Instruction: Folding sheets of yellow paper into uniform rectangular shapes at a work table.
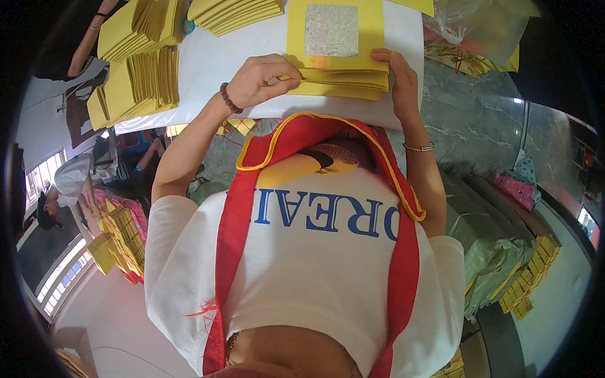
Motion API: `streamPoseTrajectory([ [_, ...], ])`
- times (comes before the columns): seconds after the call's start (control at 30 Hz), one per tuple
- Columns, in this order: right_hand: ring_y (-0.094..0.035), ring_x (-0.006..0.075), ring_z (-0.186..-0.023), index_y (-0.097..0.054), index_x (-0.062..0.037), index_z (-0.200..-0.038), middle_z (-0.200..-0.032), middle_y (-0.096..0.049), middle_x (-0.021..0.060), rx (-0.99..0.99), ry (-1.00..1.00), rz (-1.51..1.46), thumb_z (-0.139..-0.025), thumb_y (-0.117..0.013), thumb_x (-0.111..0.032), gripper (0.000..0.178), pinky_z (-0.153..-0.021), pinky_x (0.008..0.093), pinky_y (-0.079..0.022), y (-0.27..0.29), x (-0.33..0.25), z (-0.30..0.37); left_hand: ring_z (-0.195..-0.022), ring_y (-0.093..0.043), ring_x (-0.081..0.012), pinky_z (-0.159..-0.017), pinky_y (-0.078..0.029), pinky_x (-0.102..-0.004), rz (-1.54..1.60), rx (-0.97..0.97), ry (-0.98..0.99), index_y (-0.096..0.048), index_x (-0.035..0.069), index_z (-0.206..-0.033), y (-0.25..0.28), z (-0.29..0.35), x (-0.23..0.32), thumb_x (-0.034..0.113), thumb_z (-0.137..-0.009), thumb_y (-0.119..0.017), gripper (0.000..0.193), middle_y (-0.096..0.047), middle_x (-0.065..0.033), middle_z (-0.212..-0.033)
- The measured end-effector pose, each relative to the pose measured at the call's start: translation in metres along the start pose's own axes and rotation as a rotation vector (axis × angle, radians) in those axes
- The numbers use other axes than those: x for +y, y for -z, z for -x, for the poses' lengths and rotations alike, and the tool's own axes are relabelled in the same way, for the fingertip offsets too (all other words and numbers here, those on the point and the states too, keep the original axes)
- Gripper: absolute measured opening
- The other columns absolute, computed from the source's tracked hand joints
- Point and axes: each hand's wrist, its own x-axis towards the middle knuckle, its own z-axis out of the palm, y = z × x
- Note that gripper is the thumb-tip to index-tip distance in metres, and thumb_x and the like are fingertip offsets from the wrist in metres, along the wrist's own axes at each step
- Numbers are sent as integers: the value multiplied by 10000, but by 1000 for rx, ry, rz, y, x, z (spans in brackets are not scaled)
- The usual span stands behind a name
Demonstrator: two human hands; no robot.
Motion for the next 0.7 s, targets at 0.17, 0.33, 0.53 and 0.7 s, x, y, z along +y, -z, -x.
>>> streamPoseTrajectory([
  [0.17, -505, 200, -1062, -636, 24, -949, -1082, -591, 117, 4, -4, -3, -974, -339, -271, 419, -976, 303, -323, 1, 1, 1, -688, -593, -239, -595, -475, -316, -7, 3, 49, -618, 20, -813, -1, -2, 5, 99, -772, -596, 92, -610, -99, -752],
  [0.33, -505, 197, -1062, -636, 24, -949, -1079, -592, 114, 0, 5, 8, -973, -341, -268, 415, -974, 301, -324, -1, -1, 1, -685, -596, -247, -597, -480, -321, -71, 10, 43, -613, 16, -799, -3, -1, 5, 103, -768, -604, 94, -613, -102, -758],
  [0.53, -503, 202, -1074, -613, 38, -974, -1154, -551, 126, -13, -32, 1, -975, -345, -305, 436, -956, 309, -360, 3, 4, -1, -704, -594, -263, -619, -485, -336, -143, 18, -43, -611, 11, -782, -4, 0, 5, 107, -761, -606, 98, -607, -106, -751],
  [0.7, -502, 199, -1072, -633, 21, -956, -1097, -586, 115, -6, -20, -34, -971, -344, -272, 413, -979, 307, -321, 2, 4, -1, -706, -595, -262, -618, -485, -335, -146, 7, 0, -608, 11, -779, -3, -1, 9, 114, -763, -605, 104, -603, -106, -746],
])
